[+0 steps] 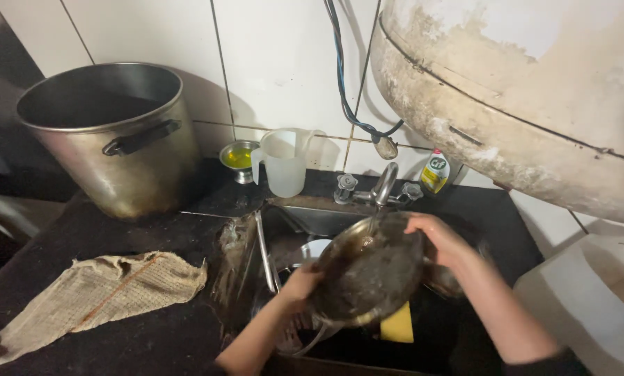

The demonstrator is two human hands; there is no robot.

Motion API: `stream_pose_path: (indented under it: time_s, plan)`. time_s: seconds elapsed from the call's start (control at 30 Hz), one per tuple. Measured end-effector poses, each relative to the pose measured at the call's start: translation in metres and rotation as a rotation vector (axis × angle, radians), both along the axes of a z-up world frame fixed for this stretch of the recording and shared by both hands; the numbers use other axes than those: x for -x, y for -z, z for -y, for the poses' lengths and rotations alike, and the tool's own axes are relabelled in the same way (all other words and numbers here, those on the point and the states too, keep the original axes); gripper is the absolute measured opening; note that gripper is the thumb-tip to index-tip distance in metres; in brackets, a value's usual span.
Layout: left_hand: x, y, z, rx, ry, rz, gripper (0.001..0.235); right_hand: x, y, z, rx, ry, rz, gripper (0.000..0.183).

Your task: Stir food in a pot and then wash various kitchenware items in a sink.

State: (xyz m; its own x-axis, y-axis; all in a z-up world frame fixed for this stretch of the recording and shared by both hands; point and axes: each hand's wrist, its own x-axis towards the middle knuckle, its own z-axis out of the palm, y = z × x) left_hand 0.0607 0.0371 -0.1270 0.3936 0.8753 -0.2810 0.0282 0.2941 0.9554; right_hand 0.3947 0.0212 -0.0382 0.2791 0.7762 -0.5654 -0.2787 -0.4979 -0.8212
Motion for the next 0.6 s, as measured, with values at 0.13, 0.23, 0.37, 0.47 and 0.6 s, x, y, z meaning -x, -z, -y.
stream_pose_path:
  time_s: [0.13,0.23,0.37,0.47,0.6]
  plan:
    - [-0.07,0.064,-0.036,-0.118,0.184,-0.03,0.029,0.089,-0.149,0.098,-0.196,-0.079,0.374,0.07]
    - [-0.104,0.056,-0.063,-0.147,0.276,0.136,0.02,0.091,-0.167,0.126,-0.255,-0.103,0.528,0.062]
    - [-0.14,0.004,-0.084,-0.263,0.482,0.272,0.014,0.051,-0.131,0.117,-0.174,-0.069,0.599,0.063]
    - [-0.177,0.006,-0.123,-0.609,0.525,-0.07,0.036,0.027,-0.088,0.102,-0.053,-0.094,0.714,0.063]
    - [-0.134,-0.073,-0.093,-0.598,0.413,-0.265,0.054,0.052,-0.109,0.128,-0.075,-0.188,1.09,0.057]
